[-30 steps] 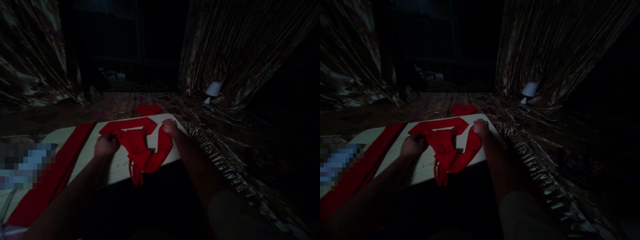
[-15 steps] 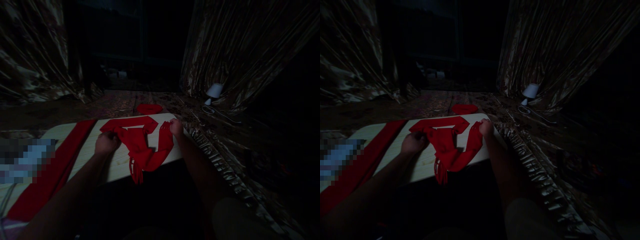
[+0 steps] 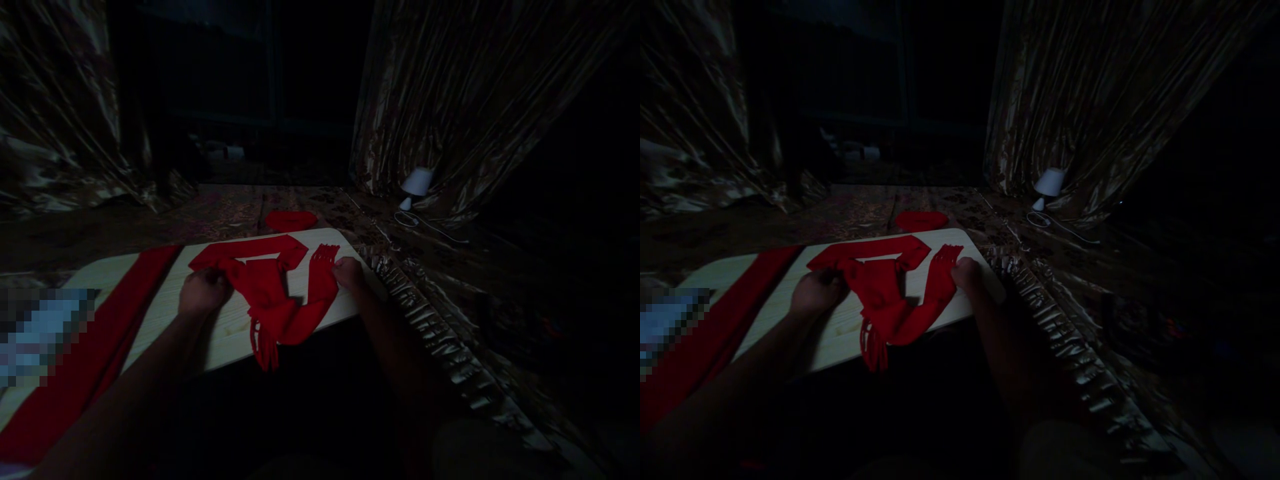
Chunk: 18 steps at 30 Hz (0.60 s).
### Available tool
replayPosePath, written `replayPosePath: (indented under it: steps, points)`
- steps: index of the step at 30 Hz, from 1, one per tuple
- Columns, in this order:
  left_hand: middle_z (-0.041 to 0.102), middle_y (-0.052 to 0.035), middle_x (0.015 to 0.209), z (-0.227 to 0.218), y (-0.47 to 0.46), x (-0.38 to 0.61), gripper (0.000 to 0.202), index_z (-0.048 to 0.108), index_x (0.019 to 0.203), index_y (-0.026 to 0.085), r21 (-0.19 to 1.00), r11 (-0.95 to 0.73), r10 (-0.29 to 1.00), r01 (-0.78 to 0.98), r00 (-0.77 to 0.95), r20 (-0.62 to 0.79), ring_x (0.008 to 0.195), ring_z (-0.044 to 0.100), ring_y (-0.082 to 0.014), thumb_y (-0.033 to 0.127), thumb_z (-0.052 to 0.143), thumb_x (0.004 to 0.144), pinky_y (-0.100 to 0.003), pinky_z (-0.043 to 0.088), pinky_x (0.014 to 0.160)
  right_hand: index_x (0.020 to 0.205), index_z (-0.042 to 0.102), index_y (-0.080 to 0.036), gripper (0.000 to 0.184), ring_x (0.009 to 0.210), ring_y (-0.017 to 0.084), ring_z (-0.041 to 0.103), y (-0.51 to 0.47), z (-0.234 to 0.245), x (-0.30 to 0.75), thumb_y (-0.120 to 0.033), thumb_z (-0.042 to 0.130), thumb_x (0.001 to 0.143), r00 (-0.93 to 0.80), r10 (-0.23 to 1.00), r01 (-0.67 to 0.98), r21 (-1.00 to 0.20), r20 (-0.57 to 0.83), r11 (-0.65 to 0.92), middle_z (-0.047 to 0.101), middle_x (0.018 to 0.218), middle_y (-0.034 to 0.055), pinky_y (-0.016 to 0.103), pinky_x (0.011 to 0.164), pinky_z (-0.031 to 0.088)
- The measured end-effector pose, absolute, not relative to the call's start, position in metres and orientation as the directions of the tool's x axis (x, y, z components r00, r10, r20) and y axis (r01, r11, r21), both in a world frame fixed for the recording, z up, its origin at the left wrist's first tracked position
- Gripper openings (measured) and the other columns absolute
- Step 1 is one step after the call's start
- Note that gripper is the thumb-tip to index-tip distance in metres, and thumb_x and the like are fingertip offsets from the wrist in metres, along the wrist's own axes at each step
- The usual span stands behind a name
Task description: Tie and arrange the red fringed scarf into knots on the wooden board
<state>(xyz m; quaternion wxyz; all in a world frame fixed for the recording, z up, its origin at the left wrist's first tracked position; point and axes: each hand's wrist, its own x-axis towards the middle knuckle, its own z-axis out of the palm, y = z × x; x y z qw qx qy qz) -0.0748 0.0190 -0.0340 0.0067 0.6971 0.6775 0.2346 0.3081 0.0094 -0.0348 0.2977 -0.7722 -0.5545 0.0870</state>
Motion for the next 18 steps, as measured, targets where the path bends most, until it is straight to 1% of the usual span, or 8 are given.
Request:
replayPosePath:
  steps: [4, 8, 11, 15, 18]
  points:
    - [0.073, -0.0172, 0.110, -0.036, 0.022, -0.077, 0.037, 0.073, 0.103, 0.018, 0.303, -0.083, 0.952, 0.949, -0.015, 0.307, 0.108, 0.067, -0.0353, 0.037, 0.045, 0.088, -0.042, 0.053, 0.089, 0.092, 0.074, -0.016, 0.019, 0.083, 0.017, 0.071, 0.020, -0.037, 0.306, -0.016, 0.059, 0.082, 0.368, 0.893, 0.795, -0.586, 0.259, -0.158, 0.076, 0.089, 0.0073, 0.022, 0.076, 0.051]
    - [0.073, -0.0168, 0.113, -0.035, 0.020, -0.077, 0.039, 0.072, 0.104, 0.016, 0.341, -0.064, 0.955, 0.938, -0.042, 0.293, 0.109, 0.067, -0.0342, 0.039, 0.044, 0.088, -0.042, 0.053, 0.091, 0.096, 0.074, -0.016, 0.024, 0.085, 0.020, 0.070, 0.032, -0.044, 0.319, -0.018, 0.051, 0.088, 0.481, 0.809, 0.788, -0.571, 0.337, -0.231, 0.076, 0.092, 0.0095, 0.027, 0.080, 0.051]
    - [0.073, -0.0162, 0.115, -0.033, 0.018, -0.076, 0.039, 0.071, 0.107, 0.016, 0.376, -0.043, 0.954, 0.926, -0.074, 0.291, 0.110, 0.066, -0.0336, 0.038, 0.046, 0.087, -0.043, 0.052, 0.093, 0.097, 0.073, -0.015, 0.026, 0.089, 0.022, 0.070, 0.037, -0.051, 0.330, -0.018, 0.050, 0.087, 0.547, 0.763, 0.751, -0.604, 0.345, -0.265, 0.075, 0.095, 0.0110, 0.029, 0.084, 0.051]
    - [0.073, -0.0191, 0.113, -0.030, 0.015, -0.074, 0.039, 0.071, 0.106, 0.014, 0.424, -0.014, 0.958, 0.906, -0.110, 0.267, 0.108, 0.067, -0.0365, 0.039, 0.048, 0.086, -0.046, 0.053, 0.091, 0.096, 0.073, -0.016, 0.026, 0.086, 0.020, 0.069, 0.039, -0.058, 0.337, -0.020, 0.049, 0.086, 0.597, 0.729, 0.688, -0.681, 0.336, -0.249, 0.075, 0.094, 0.0095, 0.027, 0.082, 0.052]
    - [0.073, -0.0188, 0.112, -0.030, 0.016, -0.076, 0.039, 0.072, 0.105, 0.014, 0.446, 0.006, 0.960, 0.895, -0.130, 0.248, 0.108, 0.067, -0.0370, 0.038, 0.048, 0.086, -0.047, 0.053, 0.090, 0.094, 0.073, -0.016, 0.024, 0.085, 0.020, 0.069, 0.039, -0.060, 0.338, -0.020, 0.051, 0.085, 0.610, 0.722, 0.668, -0.701, 0.326, -0.248, 0.076, 0.093, 0.0088, 0.028, 0.083, 0.052]
